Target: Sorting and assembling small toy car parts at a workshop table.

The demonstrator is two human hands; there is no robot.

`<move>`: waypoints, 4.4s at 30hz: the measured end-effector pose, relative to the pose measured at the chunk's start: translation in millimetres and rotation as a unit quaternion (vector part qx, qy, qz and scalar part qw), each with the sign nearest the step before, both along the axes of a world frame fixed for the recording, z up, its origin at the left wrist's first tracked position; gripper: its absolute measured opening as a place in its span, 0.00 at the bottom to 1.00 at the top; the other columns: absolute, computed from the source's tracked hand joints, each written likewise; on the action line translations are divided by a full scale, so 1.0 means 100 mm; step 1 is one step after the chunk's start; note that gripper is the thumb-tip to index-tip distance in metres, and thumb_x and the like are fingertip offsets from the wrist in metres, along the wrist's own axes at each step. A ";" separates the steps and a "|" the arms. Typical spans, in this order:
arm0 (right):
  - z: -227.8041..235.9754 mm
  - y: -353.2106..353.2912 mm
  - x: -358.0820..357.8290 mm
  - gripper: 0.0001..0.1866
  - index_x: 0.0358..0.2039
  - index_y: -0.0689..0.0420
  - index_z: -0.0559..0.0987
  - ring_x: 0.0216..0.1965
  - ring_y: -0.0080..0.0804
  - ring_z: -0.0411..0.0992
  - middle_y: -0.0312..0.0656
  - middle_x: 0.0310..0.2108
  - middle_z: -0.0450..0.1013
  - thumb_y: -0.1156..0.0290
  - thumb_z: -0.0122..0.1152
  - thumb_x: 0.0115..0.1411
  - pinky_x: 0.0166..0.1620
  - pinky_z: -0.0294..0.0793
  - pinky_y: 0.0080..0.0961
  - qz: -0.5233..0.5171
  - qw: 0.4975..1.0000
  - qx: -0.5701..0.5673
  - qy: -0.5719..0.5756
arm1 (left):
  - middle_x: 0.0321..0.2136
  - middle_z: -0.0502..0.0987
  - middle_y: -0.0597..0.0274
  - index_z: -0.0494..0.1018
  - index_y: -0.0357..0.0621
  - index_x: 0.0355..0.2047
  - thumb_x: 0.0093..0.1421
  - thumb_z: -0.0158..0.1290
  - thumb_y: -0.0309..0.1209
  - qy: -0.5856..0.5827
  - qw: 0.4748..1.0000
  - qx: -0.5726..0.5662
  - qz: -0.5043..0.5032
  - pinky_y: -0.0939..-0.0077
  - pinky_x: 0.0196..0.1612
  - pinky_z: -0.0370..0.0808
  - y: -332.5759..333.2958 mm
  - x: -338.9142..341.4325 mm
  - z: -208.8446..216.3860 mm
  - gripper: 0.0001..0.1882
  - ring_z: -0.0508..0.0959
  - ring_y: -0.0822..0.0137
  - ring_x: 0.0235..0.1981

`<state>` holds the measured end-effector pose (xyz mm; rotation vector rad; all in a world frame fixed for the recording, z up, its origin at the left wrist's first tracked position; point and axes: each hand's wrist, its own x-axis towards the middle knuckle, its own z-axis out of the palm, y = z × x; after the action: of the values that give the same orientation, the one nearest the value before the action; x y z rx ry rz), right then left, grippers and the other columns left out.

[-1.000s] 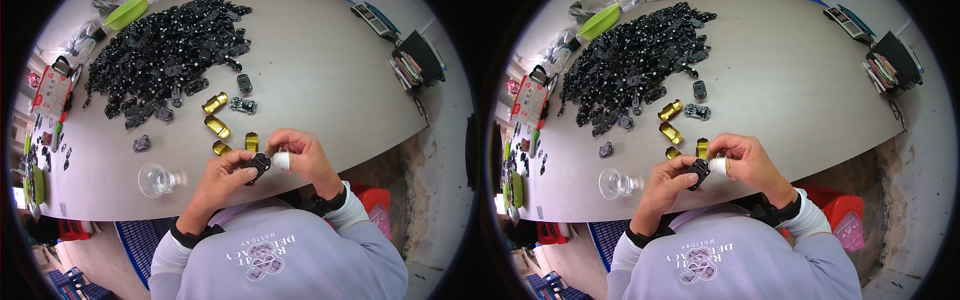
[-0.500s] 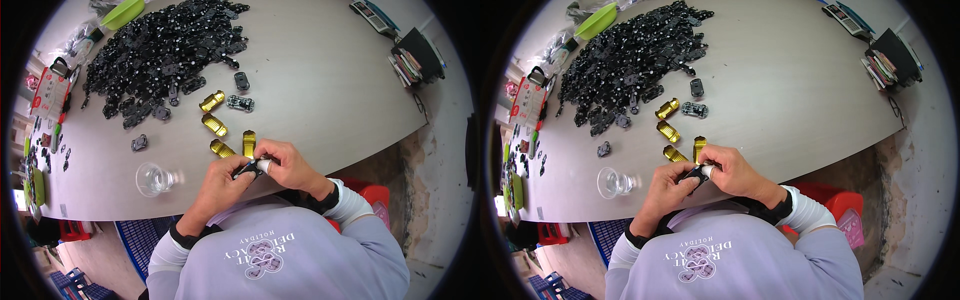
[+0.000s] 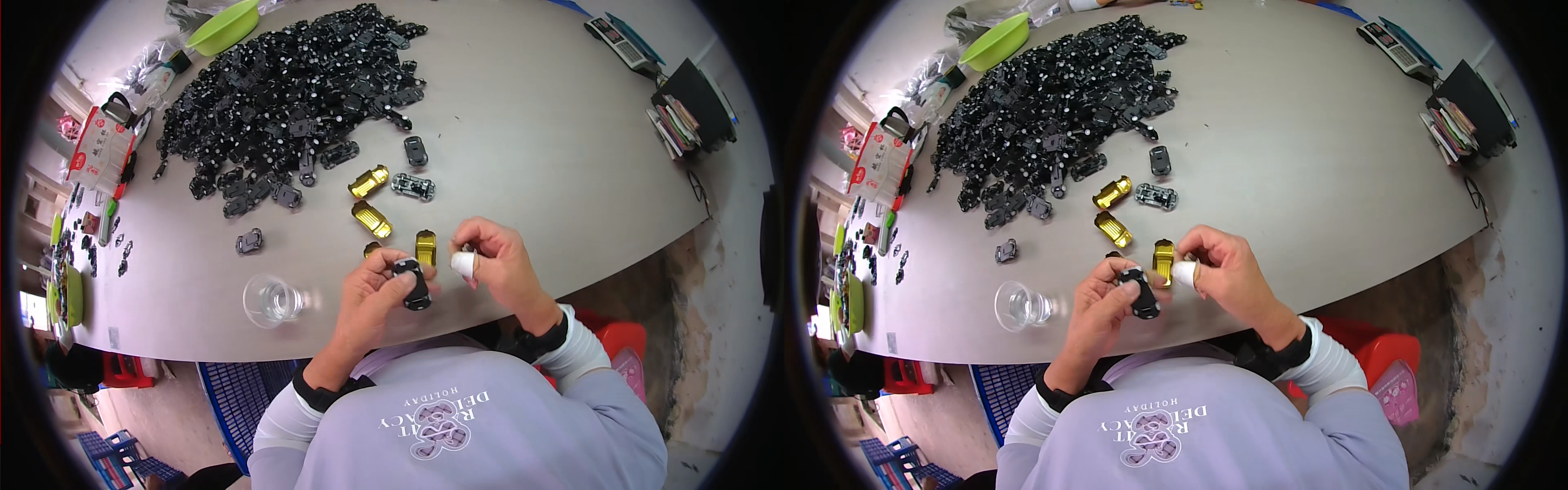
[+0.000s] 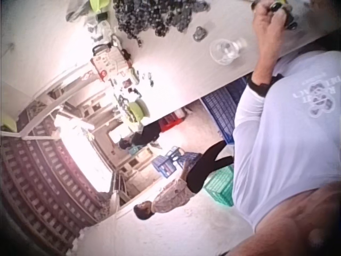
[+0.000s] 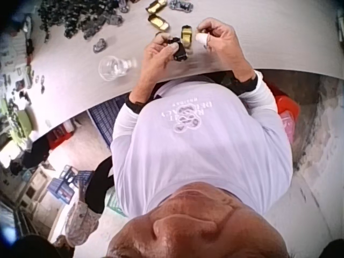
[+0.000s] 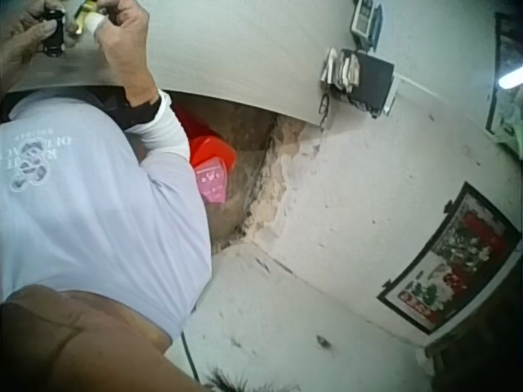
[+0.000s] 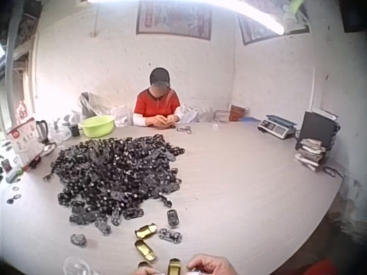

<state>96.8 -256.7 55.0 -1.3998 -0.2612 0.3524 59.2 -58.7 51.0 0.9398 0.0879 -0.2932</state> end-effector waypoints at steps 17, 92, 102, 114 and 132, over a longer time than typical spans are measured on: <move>-0.18 0.31 -0.22 0.07 0.27 0.62 0.69 0.24 0.48 0.64 0.49 0.22 0.65 0.86 0.50 0.46 0.28 0.64 0.34 0.060 0.956 -0.172 -0.229 | 0.22 0.74 0.59 0.73 0.33 0.35 0.51 0.55 0.24 -0.196 0.885 0.415 -0.077 0.75 0.28 0.68 0.06 -0.23 -0.15 0.11 0.70 0.70 0.22; -0.01 -0.07 0.36 0.13 0.32 0.67 0.73 0.19 0.37 0.71 0.46 0.20 0.72 0.73 0.57 0.46 0.26 0.69 0.29 -0.100 0.944 -0.310 -0.063 | 0.37 0.74 0.52 0.72 0.39 0.33 0.46 0.48 0.18 -0.403 0.465 0.787 -0.051 0.44 0.56 0.57 -0.43 1.21 -0.16 0.12 0.69 0.50 0.49; -0.12 -0.39 0.31 0.12 0.34 0.62 0.74 0.24 0.39 0.72 0.46 0.25 0.72 0.75 0.59 0.47 0.29 0.70 0.30 -0.163 0.902 -0.353 -0.186 | 0.31 0.70 0.54 0.73 0.39 0.38 0.42 0.55 0.20 -0.349 0.742 0.558 0.128 0.63 0.41 0.71 -0.41 0.87 0.13 0.18 0.73 0.56 0.31; -0.04 -0.40 0.28 0.10 0.31 0.59 0.73 0.36 0.38 0.71 0.41 0.38 0.67 0.81 0.54 0.45 0.35 0.74 0.30 0.150 0.748 -0.443 -0.471 | 0.39 0.74 0.55 0.67 0.34 0.48 0.55 0.55 0.25 -0.067 0.984 0.153 -0.063 0.68 0.44 0.76 0.07 0.50 0.18 0.20 0.77 0.63 0.40; 0.37 -0.10 0.07 0.11 0.37 0.63 0.72 0.31 0.19 0.70 0.36 0.33 0.68 0.81 0.56 0.52 0.32 0.73 0.18 -0.001 0.996 -0.011 -0.085 | 0.35 0.74 0.64 0.71 0.41 0.48 0.48 0.57 0.21 -0.170 0.919 0.351 -0.061 0.80 0.43 0.71 -0.12 0.16 0.23 0.24 0.74 0.75 0.39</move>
<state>103.9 -266.8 92.0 -1.4539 -0.3969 0.2346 75.4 -70.5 74.4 1.7049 -0.2033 -0.2084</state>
